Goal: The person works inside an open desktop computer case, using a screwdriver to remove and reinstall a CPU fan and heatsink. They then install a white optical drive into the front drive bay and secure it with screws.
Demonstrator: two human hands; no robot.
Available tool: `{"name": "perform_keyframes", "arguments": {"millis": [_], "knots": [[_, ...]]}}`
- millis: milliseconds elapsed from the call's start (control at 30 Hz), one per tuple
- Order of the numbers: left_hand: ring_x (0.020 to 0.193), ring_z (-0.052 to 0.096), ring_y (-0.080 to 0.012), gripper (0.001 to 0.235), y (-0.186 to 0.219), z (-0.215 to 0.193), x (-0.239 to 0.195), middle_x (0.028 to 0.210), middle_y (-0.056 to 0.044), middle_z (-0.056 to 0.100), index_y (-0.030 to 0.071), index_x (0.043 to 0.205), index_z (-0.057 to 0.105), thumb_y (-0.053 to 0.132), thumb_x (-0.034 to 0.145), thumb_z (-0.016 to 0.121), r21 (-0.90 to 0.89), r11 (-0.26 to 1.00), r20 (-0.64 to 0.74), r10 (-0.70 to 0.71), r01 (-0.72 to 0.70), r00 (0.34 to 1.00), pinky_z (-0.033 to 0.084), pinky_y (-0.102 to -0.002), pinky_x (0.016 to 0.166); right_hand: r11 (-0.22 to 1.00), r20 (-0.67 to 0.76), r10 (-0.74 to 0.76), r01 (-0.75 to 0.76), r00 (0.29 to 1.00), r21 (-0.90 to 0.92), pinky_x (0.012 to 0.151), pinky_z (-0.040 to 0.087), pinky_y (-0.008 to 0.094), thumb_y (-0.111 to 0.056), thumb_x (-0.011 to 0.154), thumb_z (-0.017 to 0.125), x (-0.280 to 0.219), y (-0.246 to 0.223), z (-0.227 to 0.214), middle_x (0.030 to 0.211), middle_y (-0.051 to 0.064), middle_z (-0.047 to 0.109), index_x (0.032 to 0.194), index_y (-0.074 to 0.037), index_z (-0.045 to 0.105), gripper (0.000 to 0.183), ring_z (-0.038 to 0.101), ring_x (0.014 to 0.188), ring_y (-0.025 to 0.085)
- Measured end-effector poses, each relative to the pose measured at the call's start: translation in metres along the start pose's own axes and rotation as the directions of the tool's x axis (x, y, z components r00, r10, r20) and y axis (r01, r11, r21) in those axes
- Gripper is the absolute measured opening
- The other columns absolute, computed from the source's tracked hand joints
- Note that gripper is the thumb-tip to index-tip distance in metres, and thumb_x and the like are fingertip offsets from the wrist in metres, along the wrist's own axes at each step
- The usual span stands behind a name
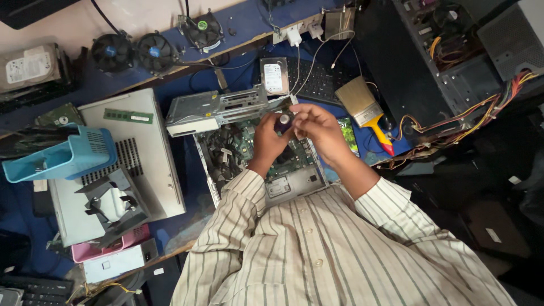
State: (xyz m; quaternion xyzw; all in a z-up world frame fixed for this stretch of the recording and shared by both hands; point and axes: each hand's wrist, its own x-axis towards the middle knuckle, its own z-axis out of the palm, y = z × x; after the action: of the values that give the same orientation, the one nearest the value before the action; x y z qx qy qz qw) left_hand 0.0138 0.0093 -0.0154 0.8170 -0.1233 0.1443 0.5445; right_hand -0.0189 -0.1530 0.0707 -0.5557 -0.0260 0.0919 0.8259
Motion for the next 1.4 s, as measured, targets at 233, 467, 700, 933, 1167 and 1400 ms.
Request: {"name": "perform_keyframes", "arguments": {"millis": [233,467,700,933,1167,1400], "knots": [[0.092,0.072,-0.0330,0.045,0.003,-0.001,0.002,0.102,-0.014,0.070,0.007,0.119,0.065,0.018,0.081,0.086,0.013,1.000,0.004,0.005,-0.005,1.000,0.057,-0.039,0.080,0.399,0.343,-0.352,0.471,0.871,-0.786,0.092,0.056,0.040,0.002,0.086,0.067,0.012,-0.017,-0.001,0.126,0.018,0.066,0.129,-0.001,0.066,0.043,0.068,0.110,0.035],[0.101,0.077,-0.0246,0.070,0.001,-0.008,0.008,0.121,-0.013,0.073,0.012,0.147,0.045,0.018,0.085,0.077,-0.274,0.953,0.226,-0.065,0.128,0.972,0.061,-0.033,0.084,0.205,0.505,-0.119,0.519,0.855,-0.830,0.090,0.055,0.044,-0.008,0.086,0.073,0.039,-0.029,0.005,0.114,0.016,0.072,0.115,-0.005,0.073,0.029,0.069,0.103,0.037],[0.094,0.079,-0.0234,0.047,-0.009,-0.003,0.008,0.105,-0.013,0.077,0.012,0.124,0.064,0.010,0.082,0.085,-0.102,0.995,0.112,0.033,-0.022,0.993,0.062,-0.032,0.080,0.072,0.287,-0.089,0.293,0.954,-0.953,0.078,0.055,0.047,-0.031,0.083,0.080,0.043,-0.022,0.021,0.098,0.014,0.073,0.106,-0.012,0.078,0.030,0.070,0.089,0.036],[0.104,0.074,-0.0194,0.070,-0.007,-0.003,0.009,0.119,-0.011,0.073,0.007,0.144,0.048,0.002,0.080,0.077,-0.284,0.945,0.210,-0.106,0.164,0.972,0.060,-0.032,0.088,0.063,0.407,-0.091,0.413,0.909,-0.909,0.083,0.054,0.045,-0.025,0.080,0.079,0.041,-0.030,0.015,0.105,0.016,0.073,0.107,-0.012,0.077,0.030,0.069,0.097,0.036],[0.117,0.070,-0.0162,0.068,-0.019,0.001,0.011,0.130,-0.011,0.070,0.007,0.147,0.045,0.001,0.086,0.076,-0.347,0.933,0.284,0.011,0.092,0.959,0.057,-0.032,0.098,0.152,0.350,0.043,0.341,0.936,-0.928,0.080,0.055,0.045,-0.020,0.081,0.074,0.037,-0.032,0.010,0.105,0.015,0.074,0.119,-0.014,0.075,0.038,0.070,0.096,0.037],[0.098,0.074,-0.0263,0.041,-0.018,0.005,0.006,0.107,-0.015,0.075,0.006,0.113,0.067,0.012,0.077,0.088,-0.051,0.995,0.147,0.092,-0.085,0.985,0.058,-0.035,0.086,-0.186,0.226,-0.032,0.216,0.974,-0.958,0.069,0.057,0.047,-0.051,0.082,0.079,0.039,-0.033,0.023,0.085,0.012,0.075,0.103,-0.018,0.079,0.040,0.073,0.079,0.035]]}}
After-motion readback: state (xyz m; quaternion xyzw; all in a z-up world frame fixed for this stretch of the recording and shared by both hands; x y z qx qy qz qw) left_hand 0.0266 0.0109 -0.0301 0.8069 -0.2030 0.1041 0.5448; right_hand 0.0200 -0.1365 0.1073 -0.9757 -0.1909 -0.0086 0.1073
